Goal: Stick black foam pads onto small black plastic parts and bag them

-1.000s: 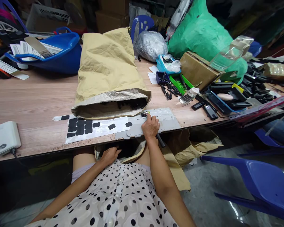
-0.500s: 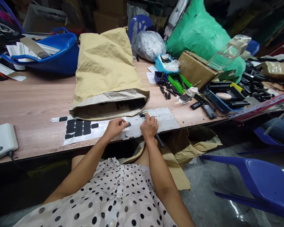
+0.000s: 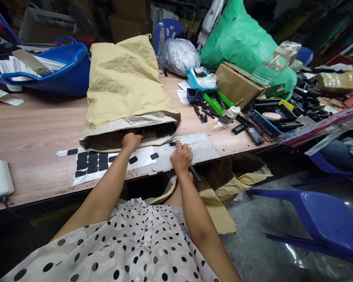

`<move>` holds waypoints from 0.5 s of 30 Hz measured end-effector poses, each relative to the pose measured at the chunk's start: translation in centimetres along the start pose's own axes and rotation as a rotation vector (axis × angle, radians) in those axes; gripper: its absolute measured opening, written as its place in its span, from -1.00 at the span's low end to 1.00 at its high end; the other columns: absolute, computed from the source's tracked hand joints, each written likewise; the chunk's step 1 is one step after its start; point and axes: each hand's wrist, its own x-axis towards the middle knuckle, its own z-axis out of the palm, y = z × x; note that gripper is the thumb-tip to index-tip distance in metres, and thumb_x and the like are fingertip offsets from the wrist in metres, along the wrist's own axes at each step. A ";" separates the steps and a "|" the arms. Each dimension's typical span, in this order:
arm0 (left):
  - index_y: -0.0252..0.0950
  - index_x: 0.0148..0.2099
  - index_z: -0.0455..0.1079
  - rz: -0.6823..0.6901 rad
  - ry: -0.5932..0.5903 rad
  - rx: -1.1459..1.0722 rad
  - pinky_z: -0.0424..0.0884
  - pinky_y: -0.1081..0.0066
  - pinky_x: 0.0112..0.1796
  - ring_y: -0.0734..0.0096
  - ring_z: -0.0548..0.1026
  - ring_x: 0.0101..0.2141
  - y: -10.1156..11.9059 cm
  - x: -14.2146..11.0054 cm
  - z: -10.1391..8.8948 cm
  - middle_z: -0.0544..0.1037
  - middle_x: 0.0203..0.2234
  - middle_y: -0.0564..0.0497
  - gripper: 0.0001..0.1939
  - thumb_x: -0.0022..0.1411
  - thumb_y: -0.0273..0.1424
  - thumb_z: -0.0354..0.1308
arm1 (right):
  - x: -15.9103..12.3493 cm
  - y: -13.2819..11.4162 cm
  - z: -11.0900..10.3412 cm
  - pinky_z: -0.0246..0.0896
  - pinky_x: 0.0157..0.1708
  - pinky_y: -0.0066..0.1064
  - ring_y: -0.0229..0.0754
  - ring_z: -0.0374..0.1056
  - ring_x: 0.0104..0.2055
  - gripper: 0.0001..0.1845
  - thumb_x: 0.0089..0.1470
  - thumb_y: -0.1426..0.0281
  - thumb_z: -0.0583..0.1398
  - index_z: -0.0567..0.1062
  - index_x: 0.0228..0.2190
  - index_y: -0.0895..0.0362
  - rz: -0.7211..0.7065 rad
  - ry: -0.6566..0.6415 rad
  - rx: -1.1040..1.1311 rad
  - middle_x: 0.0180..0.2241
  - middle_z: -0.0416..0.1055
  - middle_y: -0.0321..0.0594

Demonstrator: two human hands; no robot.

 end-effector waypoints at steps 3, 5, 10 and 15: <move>-0.28 -0.24 0.55 0.064 0.026 0.040 0.44 0.21 -0.22 -0.02 0.57 -0.18 -0.7 -3.0 -1.4 0.62 -0.32 -0.16 -0.81 0.08 -0.34 0.24 | 0.1 0.0 0.0 0.03 -0.26 -0.28 -0.01 0.20 -0.15 -0.59 0.19 0.48 0.05 0.49 0.03 0.11 -0.001 -0.003 -0.005 -0.20 0.35 -0.05; -0.24 -0.24 0.54 0.217 -0.003 0.023 0.44 0.27 -0.23 0.12 0.56 -0.23 -1.4 -5.3 -1.9 0.61 -0.30 -0.08 -0.83 0.07 -0.35 0.24 | 0.1 0.1 0.1 0.02 -0.26 -0.29 -0.02 0.20 -0.15 -0.59 0.19 0.49 0.04 0.49 0.03 0.12 -0.005 0.005 -0.013 -0.20 0.35 -0.05; -0.20 -0.26 0.52 0.458 -0.154 -0.003 0.42 0.34 -0.25 0.29 0.49 -0.31 -3.6 -8.9 -1.1 0.56 -0.35 0.04 -0.87 0.07 -0.38 0.25 | 0.1 0.3 0.5 0.00 -0.28 -0.31 -0.04 0.20 -0.17 -0.60 0.18 0.49 0.06 0.49 0.02 0.12 -0.020 0.045 -0.020 -0.22 0.35 -0.07; -0.20 -0.23 0.52 0.558 -0.125 -0.040 0.43 0.32 -0.20 0.27 0.47 -0.27 -5.3 -9.1 0.2 0.52 -0.33 0.03 -0.86 0.11 -0.36 0.28 | 0.4 0.6 1.1 0.00 -0.29 -0.32 -0.04 0.19 -0.17 -0.63 0.18 0.47 0.09 0.52 -0.01 0.11 -0.021 0.061 0.011 -0.23 0.36 -0.07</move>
